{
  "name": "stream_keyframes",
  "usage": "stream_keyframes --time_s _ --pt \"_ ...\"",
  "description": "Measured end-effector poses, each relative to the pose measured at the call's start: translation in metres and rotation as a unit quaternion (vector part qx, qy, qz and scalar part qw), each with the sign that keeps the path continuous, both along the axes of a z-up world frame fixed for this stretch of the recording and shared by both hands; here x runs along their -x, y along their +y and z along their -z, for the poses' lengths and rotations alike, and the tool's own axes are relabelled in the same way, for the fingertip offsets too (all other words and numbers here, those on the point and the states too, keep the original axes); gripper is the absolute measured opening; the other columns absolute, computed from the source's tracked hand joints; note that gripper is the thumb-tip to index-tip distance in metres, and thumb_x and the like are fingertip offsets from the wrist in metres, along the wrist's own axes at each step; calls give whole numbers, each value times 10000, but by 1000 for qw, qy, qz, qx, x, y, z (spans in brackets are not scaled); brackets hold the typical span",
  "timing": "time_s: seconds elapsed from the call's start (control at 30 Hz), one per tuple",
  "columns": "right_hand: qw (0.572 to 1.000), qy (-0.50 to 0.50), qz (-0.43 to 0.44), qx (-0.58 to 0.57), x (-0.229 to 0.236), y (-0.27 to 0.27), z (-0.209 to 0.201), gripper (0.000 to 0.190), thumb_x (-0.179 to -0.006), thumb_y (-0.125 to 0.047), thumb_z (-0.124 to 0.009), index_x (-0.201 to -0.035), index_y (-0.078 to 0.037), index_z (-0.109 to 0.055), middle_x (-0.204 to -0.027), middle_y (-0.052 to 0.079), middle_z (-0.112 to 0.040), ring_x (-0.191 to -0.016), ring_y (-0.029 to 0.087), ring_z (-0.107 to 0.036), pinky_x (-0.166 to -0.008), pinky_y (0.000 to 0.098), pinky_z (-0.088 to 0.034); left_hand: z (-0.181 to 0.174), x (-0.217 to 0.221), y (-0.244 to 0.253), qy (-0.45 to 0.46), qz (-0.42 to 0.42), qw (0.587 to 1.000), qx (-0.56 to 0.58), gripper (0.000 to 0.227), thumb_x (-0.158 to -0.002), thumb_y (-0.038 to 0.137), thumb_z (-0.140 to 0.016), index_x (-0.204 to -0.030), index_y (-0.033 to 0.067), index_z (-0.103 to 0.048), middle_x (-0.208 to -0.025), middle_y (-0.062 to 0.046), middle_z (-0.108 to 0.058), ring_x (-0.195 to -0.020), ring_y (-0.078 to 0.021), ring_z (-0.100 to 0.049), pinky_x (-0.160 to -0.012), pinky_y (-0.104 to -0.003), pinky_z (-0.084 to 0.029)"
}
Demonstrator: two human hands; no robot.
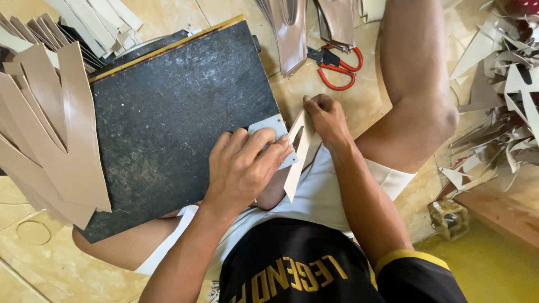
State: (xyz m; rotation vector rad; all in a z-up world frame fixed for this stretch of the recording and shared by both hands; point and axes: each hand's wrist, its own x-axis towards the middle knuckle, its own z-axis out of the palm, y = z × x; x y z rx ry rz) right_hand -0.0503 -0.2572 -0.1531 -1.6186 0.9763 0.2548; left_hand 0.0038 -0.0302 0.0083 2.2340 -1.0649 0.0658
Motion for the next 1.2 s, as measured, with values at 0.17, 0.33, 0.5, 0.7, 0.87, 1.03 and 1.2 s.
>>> stream_keyframes --time_s 0.17,0.33,0.5,0.7,0.87,1.03,1.2 --pt "996 6 25 91 -1 -14 -11 305 -950 -344 -692 -879 -48 -706 -710 -5 -613 -660 86 -516 -589 279 -435 3 5 -3 18 -25 1000 -3 259 -886 315 -814 -1129 230 -788 -970 12 -575 -806 -202 -542 -696 -365 -397" --pt "937 -205 264 -99 26 -79 -65 199 -1061 -206 -669 -1006 -15 -661 -865 37 -619 -748 155 -589 -677 324 -486 6 10 4 47 -24 998 15 300 -901 299 -793 -1181 192 -786 -1013 -8 -609 -817 -229 -555 -705 -396 -400" --pt "836 -421 306 -175 45 -64 -177 186 -1085 -202 -514 -1195 -65 -576 -1121 82 -661 -1074 228 -691 -1042 431 -609 -1 41 -15 298 -8 942 152 322 -1010 237 -724 -1294 98 -665 -1202 -42 -679 -1077 -222 -687 -928 -368 -527" --pt "924 -344 126 -109 80 40 -169 45 -1160 -87 -588 -1167 -43 -580 -1000 34 -595 -872 128 -527 -759 286 -443 -7 44 -46 548 -14 732 405 563 -1016 229 -670 -1466 22 -402 -1358 -137 -609 -1238 -169 -600 -1042 -323 -505" --pt "918 -278 -174 222 84 74 -149 126 -972 -60 -725 -1087 -45 -676 -1021 82 -712 -907 215 -683 -817 352 -541 -25 2 42 413 -94 902 82 431 -953 203 -692 -1350 61 -599 -1121 -139 -752 -983 -225 -760 -817 -345 -588" --pt "869 -297 -235 318 44 50 -155 237 -968 -29 -696 -1205 -37 -687 -1074 150 -700 -849 273 -692 -763 370 -541 -42 -10 92 174 -101 971 -132 417 -940 210 -732 -1339 109 -665 -1123 -132 -702 -995 -362 -669 -855 -472 -506" --pt "845 -310 -329 286 19 48 -169 206 -968 -45 -713 -1174 -56 -708 -1038 148 -720 -760 281 -680 -702 354 -539 -32 6 72 -92 -159 977 -110 418 -806 183 -764 -1211 116 -688 -1181 -93 -601 -1082 -313 -587 -910 -467 -437"
